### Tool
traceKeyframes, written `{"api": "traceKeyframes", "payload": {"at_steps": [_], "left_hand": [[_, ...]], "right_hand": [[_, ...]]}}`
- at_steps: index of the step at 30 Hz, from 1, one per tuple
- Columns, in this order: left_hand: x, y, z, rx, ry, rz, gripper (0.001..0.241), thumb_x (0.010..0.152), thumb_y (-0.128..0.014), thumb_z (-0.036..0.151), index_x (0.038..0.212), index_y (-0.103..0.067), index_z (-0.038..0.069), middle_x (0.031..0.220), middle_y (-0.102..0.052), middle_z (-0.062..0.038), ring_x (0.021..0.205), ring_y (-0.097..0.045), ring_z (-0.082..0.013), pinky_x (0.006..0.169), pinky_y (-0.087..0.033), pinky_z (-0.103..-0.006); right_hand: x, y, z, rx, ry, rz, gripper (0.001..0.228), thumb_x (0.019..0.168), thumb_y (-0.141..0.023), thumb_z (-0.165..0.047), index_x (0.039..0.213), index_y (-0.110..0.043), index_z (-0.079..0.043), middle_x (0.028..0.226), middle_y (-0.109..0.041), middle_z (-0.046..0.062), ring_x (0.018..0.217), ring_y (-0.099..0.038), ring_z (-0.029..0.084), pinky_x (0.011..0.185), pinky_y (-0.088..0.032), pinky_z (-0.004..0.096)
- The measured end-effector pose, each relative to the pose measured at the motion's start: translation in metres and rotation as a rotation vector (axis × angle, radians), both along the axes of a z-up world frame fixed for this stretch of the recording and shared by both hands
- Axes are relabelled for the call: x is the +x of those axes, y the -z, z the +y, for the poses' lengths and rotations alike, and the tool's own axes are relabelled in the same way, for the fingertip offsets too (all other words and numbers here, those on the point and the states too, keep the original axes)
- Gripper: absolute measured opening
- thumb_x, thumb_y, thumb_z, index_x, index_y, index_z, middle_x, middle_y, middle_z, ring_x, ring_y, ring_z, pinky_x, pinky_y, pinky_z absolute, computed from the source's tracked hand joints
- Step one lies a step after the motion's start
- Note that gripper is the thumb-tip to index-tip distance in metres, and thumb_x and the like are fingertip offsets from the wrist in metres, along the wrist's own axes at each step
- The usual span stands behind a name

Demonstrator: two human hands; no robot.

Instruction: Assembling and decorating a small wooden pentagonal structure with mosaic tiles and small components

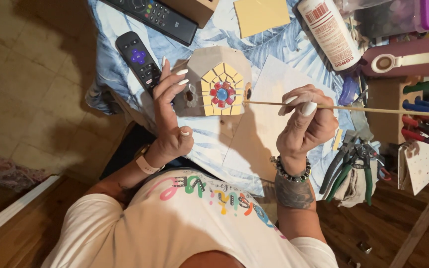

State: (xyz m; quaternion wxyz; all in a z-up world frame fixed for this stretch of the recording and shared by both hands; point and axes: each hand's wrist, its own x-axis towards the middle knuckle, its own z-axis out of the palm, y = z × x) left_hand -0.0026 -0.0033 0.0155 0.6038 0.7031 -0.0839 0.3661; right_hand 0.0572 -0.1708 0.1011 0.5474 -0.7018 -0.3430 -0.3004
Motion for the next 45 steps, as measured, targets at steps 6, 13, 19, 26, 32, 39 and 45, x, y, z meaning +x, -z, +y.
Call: {"api": "traceKeyframes", "payload": {"at_steps": [6, 13, 19, 26, 32, 39, 45], "left_hand": [[0.0001, -0.0005, -0.0004, -0.012, 0.001, -0.002, 0.067, 0.084, -0.028, 0.057, 0.108, -0.039, -0.005, 0.114, -0.038, -0.020, 0.121, -0.019, -0.0482, 0.101, -0.019, -0.0511], [0.0001, 0.0008, -0.0002, -0.014, 0.011, 0.007, 0.068, 0.084, -0.028, 0.058, 0.108, -0.039, -0.005, 0.115, -0.038, -0.020, 0.122, -0.018, -0.0481, 0.101, -0.018, -0.0520], [0.0010, 0.0023, -0.0008, -0.024, 0.017, 0.008, 0.068, 0.084, -0.029, 0.058, 0.108, -0.039, -0.005, 0.115, -0.038, -0.020, 0.122, -0.018, -0.0474, 0.101, -0.018, -0.0519], [0.0003, 0.0002, 0.0003, -0.023, 0.021, 0.018, 0.067, 0.084, -0.028, 0.057, 0.108, -0.039, -0.005, 0.115, -0.038, -0.019, 0.122, -0.019, -0.0480, 0.101, -0.019, -0.0506], [0.0008, 0.0026, -0.0002, -0.017, 0.014, 0.017, 0.068, 0.084, -0.027, 0.058, 0.109, -0.039, -0.004, 0.115, -0.038, -0.019, 0.122, -0.019, -0.0480, 0.101, -0.019, -0.0517], [0.0009, 0.0011, 0.0001, -0.030, 0.031, 0.020, 0.068, 0.083, -0.028, 0.058, 0.108, -0.039, -0.004, 0.114, -0.038, -0.019, 0.122, -0.018, -0.0479, 0.101, -0.019, -0.0511], [-0.0001, 0.0007, 0.0001, -0.030, 0.027, 0.033, 0.069, 0.083, -0.027, 0.059, 0.109, -0.039, -0.004, 0.114, -0.038, -0.020, 0.122, -0.018, -0.0476, 0.101, -0.019, -0.0509]], "right_hand": [[-0.0009, 0.0006, -0.0004, 0.004, -0.005, 0.018, 0.029, 0.089, -0.040, -0.012, 0.066, -0.045, 0.006, 0.048, -0.044, 0.013, 0.039, -0.045, 0.018, 0.043, -0.040, 0.028], [-0.0021, 0.0009, 0.0003, -0.001, 0.003, 0.027, 0.031, 0.089, -0.040, -0.013, 0.066, -0.045, 0.006, 0.048, -0.045, 0.013, 0.039, -0.045, 0.018, 0.042, -0.040, 0.027], [-0.0019, 0.0023, 0.0006, 0.005, 0.000, 0.028, 0.030, 0.089, -0.040, -0.013, 0.066, -0.045, 0.006, 0.049, -0.045, 0.013, 0.038, -0.045, 0.018, 0.042, -0.040, 0.027], [-0.0007, 0.0020, -0.0006, 0.001, -0.002, 0.010, 0.031, 0.089, -0.039, -0.012, 0.066, -0.046, 0.007, 0.048, -0.045, 0.013, 0.038, -0.044, 0.018, 0.041, -0.039, 0.027], [-0.0012, 0.0031, -0.0029, 0.019, -0.007, 0.010, 0.030, 0.089, -0.039, -0.012, 0.066, -0.045, 0.007, 0.049, -0.045, 0.013, 0.039, -0.044, 0.018, 0.042, -0.040, 0.028], [-0.0009, 0.0020, -0.0018, -0.003, -0.007, 0.000, 0.031, 0.089, -0.039, -0.012, 0.065, -0.046, 0.007, 0.047, -0.044, 0.012, 0.037, -0.044, 0.018, 0.043, -0.041, 0.029], [-0.0009, 0.0026, -0.0018, -0.009, -0.021, 0.009, 0.031, 0.089, -0.039, -0.012, 0.065, -0.046, 0.007, 0.046, -0.044, 0.012, 0.038, -0.044, 0.018, 0.043, -0.041, 0.029]]}}
